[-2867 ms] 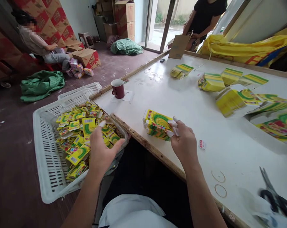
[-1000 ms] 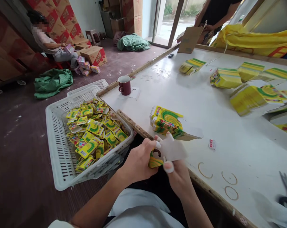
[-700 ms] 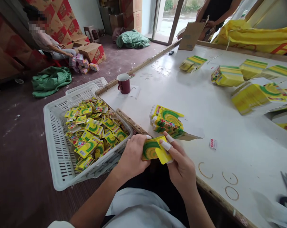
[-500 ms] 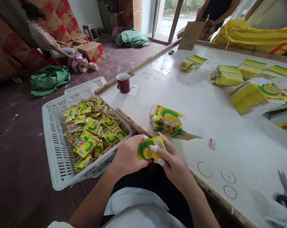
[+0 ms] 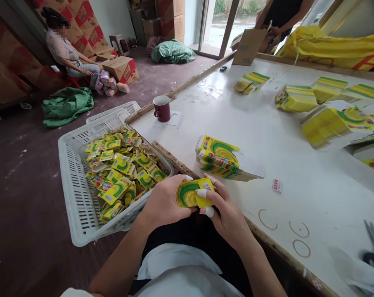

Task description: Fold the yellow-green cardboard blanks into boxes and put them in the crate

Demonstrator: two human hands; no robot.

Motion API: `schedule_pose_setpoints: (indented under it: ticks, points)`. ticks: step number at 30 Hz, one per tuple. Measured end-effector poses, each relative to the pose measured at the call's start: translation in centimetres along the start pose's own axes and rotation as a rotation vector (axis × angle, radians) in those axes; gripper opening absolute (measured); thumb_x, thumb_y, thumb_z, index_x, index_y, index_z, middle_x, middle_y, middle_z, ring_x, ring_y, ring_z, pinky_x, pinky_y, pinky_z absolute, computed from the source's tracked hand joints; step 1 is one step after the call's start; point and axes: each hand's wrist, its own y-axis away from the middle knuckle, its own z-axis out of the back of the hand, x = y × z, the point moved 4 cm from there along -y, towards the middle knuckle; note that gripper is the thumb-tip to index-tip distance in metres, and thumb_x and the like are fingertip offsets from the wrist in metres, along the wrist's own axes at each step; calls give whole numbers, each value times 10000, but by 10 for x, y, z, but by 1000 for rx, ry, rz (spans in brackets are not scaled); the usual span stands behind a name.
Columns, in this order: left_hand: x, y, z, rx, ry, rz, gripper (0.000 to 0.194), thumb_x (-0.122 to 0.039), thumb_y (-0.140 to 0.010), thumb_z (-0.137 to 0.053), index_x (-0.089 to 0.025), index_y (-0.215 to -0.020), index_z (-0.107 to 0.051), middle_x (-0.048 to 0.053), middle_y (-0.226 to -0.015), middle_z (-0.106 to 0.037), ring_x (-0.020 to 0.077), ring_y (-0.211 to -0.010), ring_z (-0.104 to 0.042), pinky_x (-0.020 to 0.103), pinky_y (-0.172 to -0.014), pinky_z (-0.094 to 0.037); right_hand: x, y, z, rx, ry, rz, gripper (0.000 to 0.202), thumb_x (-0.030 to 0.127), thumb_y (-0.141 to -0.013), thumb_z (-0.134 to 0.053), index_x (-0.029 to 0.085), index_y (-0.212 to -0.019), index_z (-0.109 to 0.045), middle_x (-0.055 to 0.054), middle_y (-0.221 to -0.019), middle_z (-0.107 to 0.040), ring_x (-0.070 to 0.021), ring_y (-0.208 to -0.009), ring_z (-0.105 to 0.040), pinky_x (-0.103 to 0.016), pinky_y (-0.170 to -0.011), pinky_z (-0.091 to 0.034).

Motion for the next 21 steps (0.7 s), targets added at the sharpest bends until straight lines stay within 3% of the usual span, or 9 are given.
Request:
schedule_pose_setpoints:
  ticks: [5,9,12,15,18,21]
  points:
    - [0,-3,-3,97,-37,-8,455,-237,-616,-782,-189,-1039,-622,52,-954,-712,260,-854,-676,363,-754,-523,-7,-3,10,136,-47,-10,149,241,-898,-639,250,-1041,-601,-130,-1312,-500,-260,-1169,-616,-394,-926,-566]
    - [-1,-5,-7,34,-51,-65,486,-207,-637,-769,-190,-1092,-600,103,-1092,-683,307,-1035,-627,450,-925,-493,-11,1,4,40,-12,-60,181,160,-897,-583,232,-1060,-556,-148,-1318,-460,-284,-1238,-563,-414,-927,-562]
    - [8,-6,-2,-172,208,14,584,-248,-625,-808,-213,-1153,-561,110,-1246,-593,286,-1134,-571,421,-946,-498,-14,2,4,-89,16,-72,214,197,-896,-612,248,-1097,-559,-136,-1306,-454,-285,-1233,-554,-417,-912,-565]
    - [27,-4,-1,-346,613,253,579,-352,-598,-842,-213,-1066,-531,74,-1111,-611,210,-923,-626,311,-728,-548,-14,1,10,-189,57,-63,246,245,-885,-659,264,-1118,-583,-117,-1272,-464,-283,-1206,-561,-417,-914,-562]
    - [32,-4,-11,-226,913,363,532,-337,-593,-858,-201,-974,-513,11,-864,-672,149,-731,-648,265,-678,-541,-13,0,11,-167,53,-20,256,262,-911,-636,266,-1162,-590,-123,-1318,-427,-254,-1132,-604,-383,-866,-584]
    - [30,-3,-17,-164,1021,368,533,-318,-598,-871,-189,-978,-521,-13,-725,-697,132,-628,-648,247,-632,-539,-13,2,12,-83,10,1,233,260,-926,-618,270,-1158,-602,-118,-1341,-404,-218,-1042,-637,-361,-825,-596]
